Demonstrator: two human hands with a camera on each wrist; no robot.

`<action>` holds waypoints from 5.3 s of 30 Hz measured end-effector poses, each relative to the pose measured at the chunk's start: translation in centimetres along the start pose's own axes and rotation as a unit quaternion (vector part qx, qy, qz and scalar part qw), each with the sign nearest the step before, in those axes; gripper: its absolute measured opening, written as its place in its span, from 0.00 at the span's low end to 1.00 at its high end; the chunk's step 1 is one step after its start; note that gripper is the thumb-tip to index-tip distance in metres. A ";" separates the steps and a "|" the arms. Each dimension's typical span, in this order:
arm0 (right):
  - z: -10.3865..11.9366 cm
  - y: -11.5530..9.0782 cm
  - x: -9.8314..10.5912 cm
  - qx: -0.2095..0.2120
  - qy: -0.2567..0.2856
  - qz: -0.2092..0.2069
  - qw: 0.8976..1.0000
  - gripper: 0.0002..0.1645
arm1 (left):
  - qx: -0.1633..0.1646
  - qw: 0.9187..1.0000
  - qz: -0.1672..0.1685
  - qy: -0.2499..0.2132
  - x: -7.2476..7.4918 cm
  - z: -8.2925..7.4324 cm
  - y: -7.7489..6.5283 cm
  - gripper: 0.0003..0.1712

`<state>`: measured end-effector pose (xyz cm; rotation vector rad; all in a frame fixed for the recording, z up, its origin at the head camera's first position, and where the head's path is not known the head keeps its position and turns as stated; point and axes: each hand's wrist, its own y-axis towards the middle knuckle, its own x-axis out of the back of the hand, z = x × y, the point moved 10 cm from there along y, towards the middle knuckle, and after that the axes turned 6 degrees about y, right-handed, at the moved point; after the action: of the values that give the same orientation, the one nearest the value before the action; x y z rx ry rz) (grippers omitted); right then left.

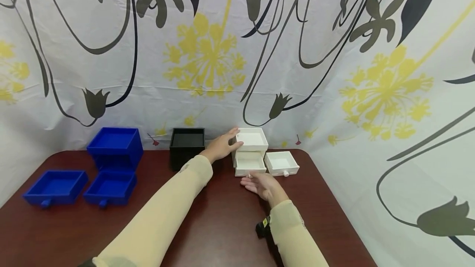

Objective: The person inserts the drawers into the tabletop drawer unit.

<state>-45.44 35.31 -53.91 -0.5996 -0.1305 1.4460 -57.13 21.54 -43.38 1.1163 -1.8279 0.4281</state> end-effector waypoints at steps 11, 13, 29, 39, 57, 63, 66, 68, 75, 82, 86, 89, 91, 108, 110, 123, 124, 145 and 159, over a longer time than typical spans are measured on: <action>0.8 0.7 0.3 -0.003 -0.005 0.006 1.000 0.22 | -0.001 1.000 -0.007 -0.003 0.5 -0.3 0.3 0.41; 0.9 0.8 0.3 -0.002 -0.005 0.009 1.000 0.22 | -0.001 1.000 -0.009 -0.002 0.6 -0.4 0.4 0.41; 0.8 1.6 0.2 -0.001 -0.020 0.014 1.000 0.24 | 0.001 1.000 -0.002 -0.001 0.1 0.1 0.3 0.41; 1.1 1.8 -0.2 -0.003 -0.009 0.012 1.000 0.23 | 0.001 1.000 -0.003 0.000 0.2 0.0 0.1 0.41; 1.4 2.4 -0.4 0.004 0.010 0.013 1.000 0.24 | 0.014 1.000 0.003 -0.002 -0.2 0.5 0.3 0.41; 1.4 2.8 -0.4 0.001 0.012 0.013 1.000 0.24 | 0.012 1.000 0.005 -0.003 -0.4 0.6 0.3 0.42; 1.4 3.0 -0.5 0.003 0.016 0.015 1.000 0.23 | 0.011 1.000 0.004 -0.003 -0.4 0.6 0.3 0.41; 1.4 3.0 -0.5 0.003 0.020 0.014 1.000 0.23 | 0.010 1.000 0.003 -0.003 -0.3 0.5 0.3 0.41; 1.6 3.1 -0.9 0.003 0.010 0.023 1.000 0.26 | 0.013 1.000 -0.002 -0.004 -0.1 0.8 0.0 0.41; 1.6 3.1 -1.1 0.003 0.017 0.025 1.000 0.20 | 0.008 1.000 0.001 -0.015 -0.1 0.7 0.0 0.41; 1.7 3.2 -1.1 0.002 0.019 0.023 1.000 0.17 | 0.005 1.000 0.004 -0.021 -0.1 0.5 0.0 0.41; 1.8 3.3 -1.1 0.001 0.024 0.019 1.000 0.18 | 0.006 1.000 0.001 -0.021 0.1 0.5 -0.1 0.41; 1.9 3.4 -1.1 -0.003 0.030 0.013 0.999 0.19 | 0.007 1.000 0.000 -0.020 0.2 0.4 -0.2 0.40; 1.2 4.3 -0.3 -0.032 0.074 0.008 0.997 0.22 | 0.009 1.000 0.013 -0.015 -0.4 0.5 -0.1 0.41; 1.4 4.4 -0.3 -0.029 0.076 0.008 0.997 0.21 | 0.008 1.000 0.010 -0.010 -0.3 0.5 0.0 0.41; 1.7 3.4 -0.5 -0.023 0.072 0.012 0.997 0.21 | 0.009 1.000 0.005 -0.024 -0.4 0.2 0.1 0.40; 1.7 3.1 -0.5 -0.021 0.072 0.013 0.997 0.23 | 0.009 1.000 0.002 -0.026 -0.4 0.2 0.1 0.40; 2.1 -2.3 9.1 -0.058 0.053 0.015 0.997 0.35 | 0.008 0.999 0.001 -0.052 -0.3 0.2 -0.3 0.40; 3.7 -1.0 12.0 -0.059 0.052 0.001 0.997 0.16 | 0.012 0.999 -0.004 -0.044 -0.2 0.6 -0.3 0.40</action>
<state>-44.38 47.85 -53.47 -0.7717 -0.1333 1.4132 -57.17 21.12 -43.88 1.1738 -1.8980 0.4027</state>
